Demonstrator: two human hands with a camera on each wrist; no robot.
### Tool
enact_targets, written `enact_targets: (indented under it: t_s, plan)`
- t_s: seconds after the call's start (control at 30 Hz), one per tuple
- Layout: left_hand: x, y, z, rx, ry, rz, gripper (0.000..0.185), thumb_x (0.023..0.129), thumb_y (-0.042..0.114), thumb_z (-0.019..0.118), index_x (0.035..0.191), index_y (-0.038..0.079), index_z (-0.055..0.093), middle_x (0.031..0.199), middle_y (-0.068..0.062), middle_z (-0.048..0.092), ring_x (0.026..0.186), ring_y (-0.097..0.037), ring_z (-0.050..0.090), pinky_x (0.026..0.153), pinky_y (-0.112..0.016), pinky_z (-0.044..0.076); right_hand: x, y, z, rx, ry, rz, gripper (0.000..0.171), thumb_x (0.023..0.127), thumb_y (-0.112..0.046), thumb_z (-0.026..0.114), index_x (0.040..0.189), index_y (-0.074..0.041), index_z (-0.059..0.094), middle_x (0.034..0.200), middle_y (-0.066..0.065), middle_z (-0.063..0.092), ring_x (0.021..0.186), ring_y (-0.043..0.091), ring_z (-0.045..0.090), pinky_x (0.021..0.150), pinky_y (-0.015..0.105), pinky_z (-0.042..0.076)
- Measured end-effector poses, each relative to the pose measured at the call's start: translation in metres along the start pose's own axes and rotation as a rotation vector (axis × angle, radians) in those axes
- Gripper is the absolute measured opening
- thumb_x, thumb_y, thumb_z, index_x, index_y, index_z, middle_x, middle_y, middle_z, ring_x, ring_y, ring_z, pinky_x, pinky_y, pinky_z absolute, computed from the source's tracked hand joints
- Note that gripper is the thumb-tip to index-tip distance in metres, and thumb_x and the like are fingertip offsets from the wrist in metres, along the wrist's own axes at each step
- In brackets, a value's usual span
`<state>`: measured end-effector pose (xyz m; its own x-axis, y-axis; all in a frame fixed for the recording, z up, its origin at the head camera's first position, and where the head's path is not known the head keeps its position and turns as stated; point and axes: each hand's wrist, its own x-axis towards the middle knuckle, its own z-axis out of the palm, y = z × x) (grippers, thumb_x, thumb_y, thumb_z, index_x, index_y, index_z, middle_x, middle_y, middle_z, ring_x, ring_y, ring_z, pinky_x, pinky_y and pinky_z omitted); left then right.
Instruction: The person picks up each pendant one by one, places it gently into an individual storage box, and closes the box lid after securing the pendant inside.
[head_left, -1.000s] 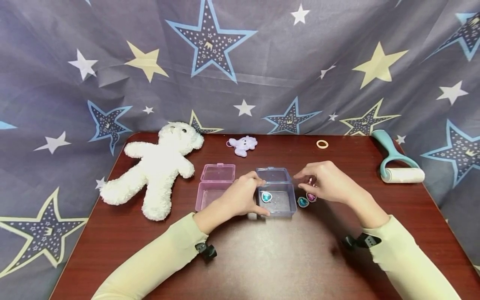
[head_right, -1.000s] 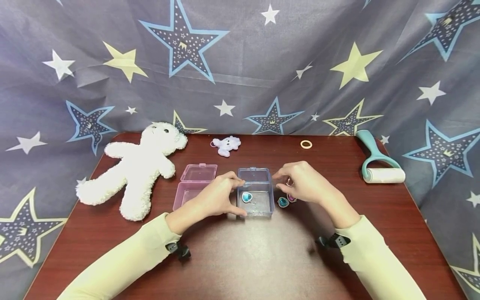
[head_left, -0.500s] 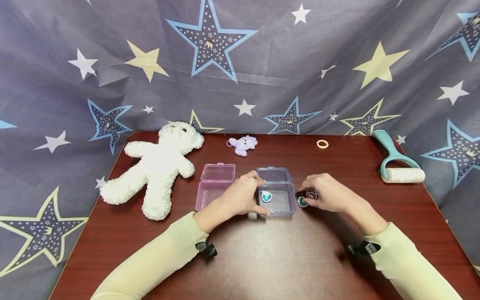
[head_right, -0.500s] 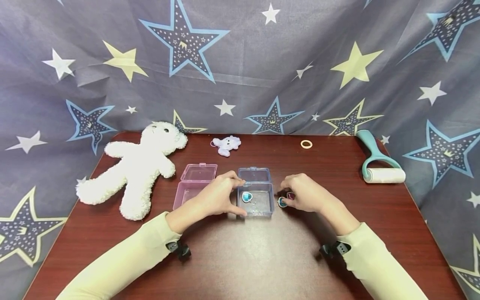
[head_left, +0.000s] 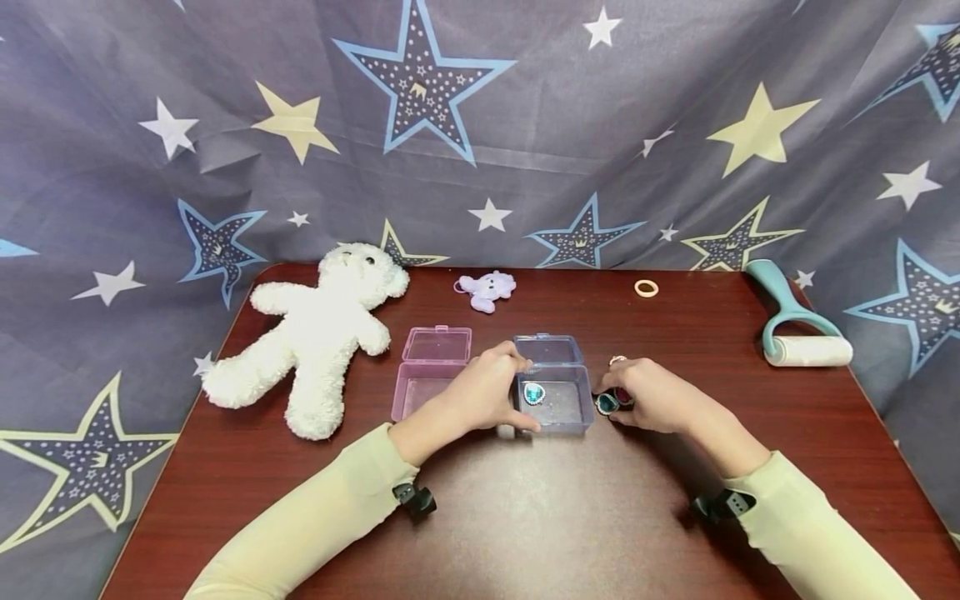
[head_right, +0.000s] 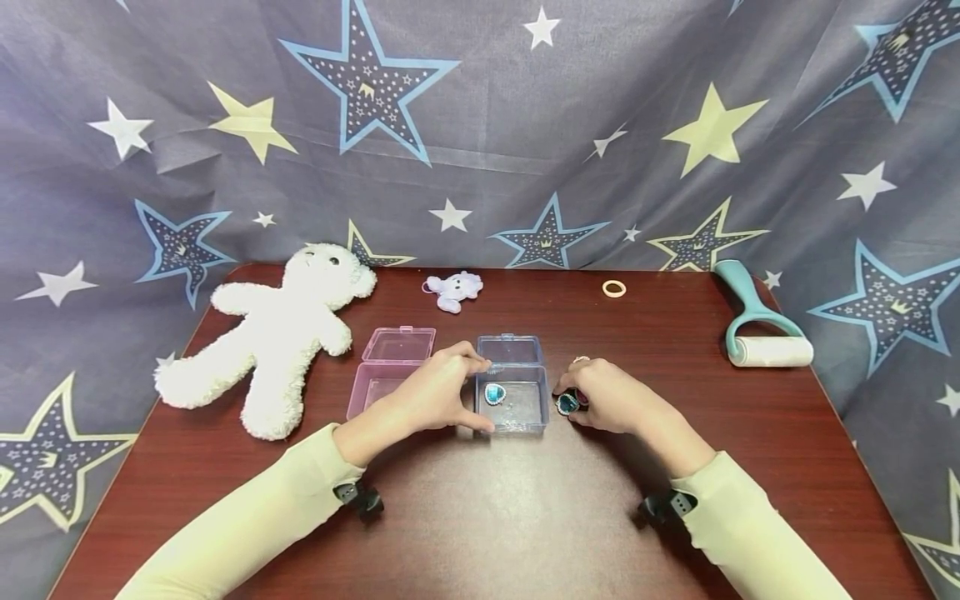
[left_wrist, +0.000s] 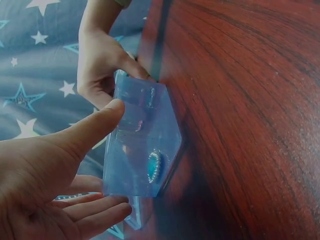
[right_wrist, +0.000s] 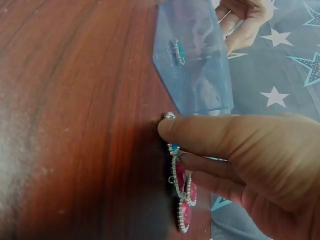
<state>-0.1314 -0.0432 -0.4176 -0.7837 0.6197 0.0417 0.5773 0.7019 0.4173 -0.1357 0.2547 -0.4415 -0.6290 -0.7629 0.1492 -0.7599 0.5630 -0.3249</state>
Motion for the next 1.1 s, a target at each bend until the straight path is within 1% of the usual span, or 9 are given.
enact_targets:
  t_s: [0.2, 0.3, 0.43, 0.57, 0.7, 0.8, 0.9, 1.0, 1.1]
  plan:
    - [0.000, 0.001, -0.002, 0.005, -0.017, -0.015, 0.086, 0.066, 0.050, 0.101, 0.132, 0.000, 0.074, 0.129, -0.014, 0.071, 0.116, -0.031, 0.074, 0.104, -0.043, 0.061, 0.000, 0.001, 0.002, -0.012, -0.025, -0.003, 0.031, 0.069, 0.001, 0.092, 0.096, -0.010, 0.080, 0.086, -0.001, 0.072, 0.082, 0.015, 0.066, 0.071, 0.031, 0.060]
    - [0.000, 0.002, -0.003, -0.004, -0.022, -0.022, 0.087, 0.066, 0.048, 0.101, 0.132, -0.001, 0.073, 0.129, -0.015, 0.070, 0.116, -0.033, 0.074, 0.104, -0.044, 0.061, 0.001, 0.001, 0.004, -0.026, -0.010, -0.026, 0.030, 0.068, 0.000, 0.092, 0.093, -0.010, 0.078, 0.085, -0.001, 0.071, 0.080, 0.014, 0.066, 0.071, 0.031, 0.060]
    - [0.000, 0.003, -0.004, -0.009, -0.023, -0.024, 0.087, 0.066, 0.047, 0.102, 0.132, -0.002, 0.073, 0.129, -0.016, 0.070, 0.117, -0.033, 0.073, 0.105, -0.044, 0.060, 0.001, 0.001, 0.007, -0.044, 0.035, -0.049, 0.027, 0.068, 0.000, 0.091, 0.088, -0.010, 0.076, 0.082, -0.001, 0.068, 0.078, 0.014, 0.063, 0.070, 0.031, 0.058]
    - [0.001, 0.004, -0.004, -0.008, -0.028, -0.028, 0.087, 0.066, 0.047, 0.101, 0.132, -0.002, 0.073, 0.130, -0.015, 0.070, 0.118, -0.032, 0.073, 0.105, -0.044, 0.060, 0.001, 0.000, 0.004, -0.061, 0.064, -0.028, 0.023, 0.072, -0.003, 0.090, 0.087, -0.010, 0.074, 0.081, -0.001, 0.064, 0.074, 0.011, 0.059, 0.067, 0.029, 0.056]
    - [0.002, 0.005, -0.004, -0.008, -0.033, -0.030, 0.085, 0.066, 0.047, 0.102, 0.131, -0.002, 0.074, 0.130, -0.015, 0.071, 0.117, -0.033, 0.073, 0.105, -0.045, 0.060, 0.001, -0.001, -0.003, -0.078, 0.087, 0.006, 0.021, 0.074, -0.004, 0.088, 0.086, -0.010, 0.071, 0.080, 0.000, 0.061, 0.072, 0.008, 0.054, 0.064, 0.028, 0.054]
    - [0.002, 0.005, -0.004, -0.005, -0.035, -0.028, 0.084, 0.067, 0.046, 0.102, 0.130, -0.002, 0.074, 0.129, -0.016, 0.070, 0.116, -0.033, 0.073, 0.104, -0.045, 0.061, 0.003, -0.001, -0.010, -0.079, 0.109, 0.022, 0.020, 0.075, -0.003, 0.086, 0.088, -0.010, 0.073, 0.083, 0.001, 0.064, 0.073, 0.011, 0.058, 0.065, 0.029, 0.054]
    - [0.001, 0.005, -0.004, -0.004, -0.034, -0.028, 0.085, 0.066, 0.046, 0.102, 0.131, -0.001, 0.074, 0.128, -0.016, 0.070, 0.115, -0.034, 0.073, 0.103, -0.045, 0.061, 0.005, -0.002, -0.017, -0.067, 0.133, 0.040, 0.023, 0.077, -0.003, 0.086, 0.097, -0.009, 0.078, 0.090, 0.001, 0.069, 0.077, 0.014, 0.065, 0.069, 0.030, 0.058]
    - [0.002, 0.005, -0.004, -0.002, -0.035, -0.029, 0.085, 0.066, 0.046, 0.102, 0.131, -0.002, 0.074, 0.128, -0.016, 0.070, 0.115, -0.035, 0.073, 0.104, -0.046, 0.061, 0.009, -0.005, -0.024, -0.062, 0.149, 0.058, 0.025, 0.080, -0.004, 0.086, 0.103, -0.009, 0.080, 0.094, 0.001, 0.071, 0.081, 0.015, 0.069, 0.072, 0.032, 0.060]
    - [0.002, 0.005, -0.004, 0.001, -0.038, -0.031, 0.086, 0.067, 0.047, 0.101, 0.132, -0.002, 0.073, 0.127, -0.016, 0.069, 0.114, -0.036, 0.073, 0.103, -0.047, 0.061, 0.015, -0.011, -0.032, -0.057, 0.162, 0.067, 0.023, 0.083, -0.006, 0.086, 0.105, -0.010, 0.080, 0.096, 0.001, 0.072, 0.086, 0.016, 0.071, 0.076, 0.034, 0.062]
